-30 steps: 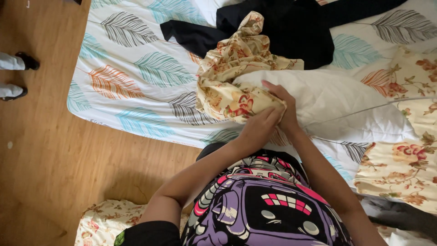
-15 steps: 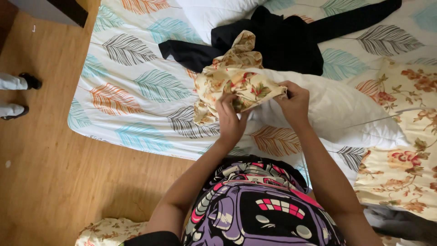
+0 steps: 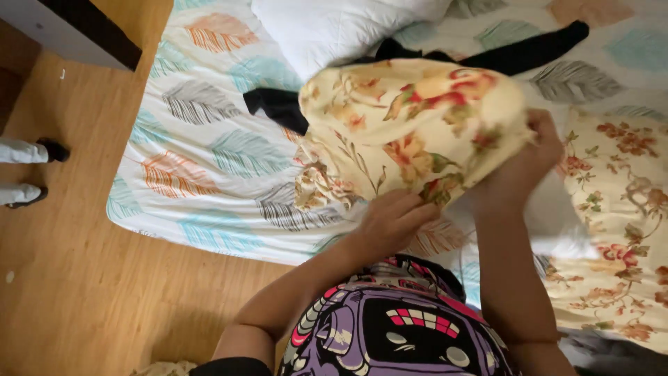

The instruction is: The person puts a floral pillowcase onto a white pillow. They repeatedly pull the fabric over the pillow, tuck the corners, and adjust the fit by hand while standing over a bed.

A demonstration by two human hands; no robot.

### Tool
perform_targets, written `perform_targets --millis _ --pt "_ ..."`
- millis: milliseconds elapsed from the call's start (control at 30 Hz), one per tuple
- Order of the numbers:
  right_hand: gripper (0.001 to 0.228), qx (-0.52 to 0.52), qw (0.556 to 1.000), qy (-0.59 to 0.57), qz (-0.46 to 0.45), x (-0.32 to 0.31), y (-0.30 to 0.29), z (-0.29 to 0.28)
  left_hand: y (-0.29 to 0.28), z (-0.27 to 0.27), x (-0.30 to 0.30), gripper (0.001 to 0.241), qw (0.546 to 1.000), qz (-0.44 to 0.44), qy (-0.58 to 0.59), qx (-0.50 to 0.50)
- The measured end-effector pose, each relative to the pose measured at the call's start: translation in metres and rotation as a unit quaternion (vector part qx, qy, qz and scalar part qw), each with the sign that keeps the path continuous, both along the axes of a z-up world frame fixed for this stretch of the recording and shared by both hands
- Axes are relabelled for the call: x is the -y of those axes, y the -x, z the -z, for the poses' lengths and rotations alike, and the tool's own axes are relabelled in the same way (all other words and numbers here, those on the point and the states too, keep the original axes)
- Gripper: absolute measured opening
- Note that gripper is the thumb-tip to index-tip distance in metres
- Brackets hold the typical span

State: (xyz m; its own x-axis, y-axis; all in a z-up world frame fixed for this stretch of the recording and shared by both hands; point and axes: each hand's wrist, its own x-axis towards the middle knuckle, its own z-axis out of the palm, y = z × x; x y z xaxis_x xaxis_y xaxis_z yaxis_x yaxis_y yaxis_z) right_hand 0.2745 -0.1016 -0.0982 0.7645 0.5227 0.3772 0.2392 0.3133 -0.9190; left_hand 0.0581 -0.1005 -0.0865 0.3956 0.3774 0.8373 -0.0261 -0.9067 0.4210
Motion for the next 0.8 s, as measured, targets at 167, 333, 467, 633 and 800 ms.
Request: perform_targets --millis 167,333,467,633,800 --pt "0.023 -0.038 0.998 -0.008 -0.039 0.034 -0.072 0.014 0.033 -0.03 -0.066 0.013 0.986 0.064 0.078 -0.134" --pt "0.032 -0.08 0.993 0.006 -0.081 0.008 -0.094 0.023 0.066 0.024 -0.112 0.079 0.954 -0.287 -0.015 0.083" --pt "0.041 -0.122 0.984 0.017 -0.132 -0.003 -0.074 0.037 0.065 0.072 -0.141 0.099 0.956 -0.196 0.209 0.065" --pt "0.051 -0.164 0.969 0.03 -0.181 0.014 -0.079 0.058 0.056 0.083 -0.137 0.095 0.932 -0.105 0.34 0.072" --pt "0.046 -0.145 0.979 0.043 -0.139 0.026 -0.093 0.063 0.047 0.075 -0.153 0.09 0.937 -0.154 0.313 0.03"
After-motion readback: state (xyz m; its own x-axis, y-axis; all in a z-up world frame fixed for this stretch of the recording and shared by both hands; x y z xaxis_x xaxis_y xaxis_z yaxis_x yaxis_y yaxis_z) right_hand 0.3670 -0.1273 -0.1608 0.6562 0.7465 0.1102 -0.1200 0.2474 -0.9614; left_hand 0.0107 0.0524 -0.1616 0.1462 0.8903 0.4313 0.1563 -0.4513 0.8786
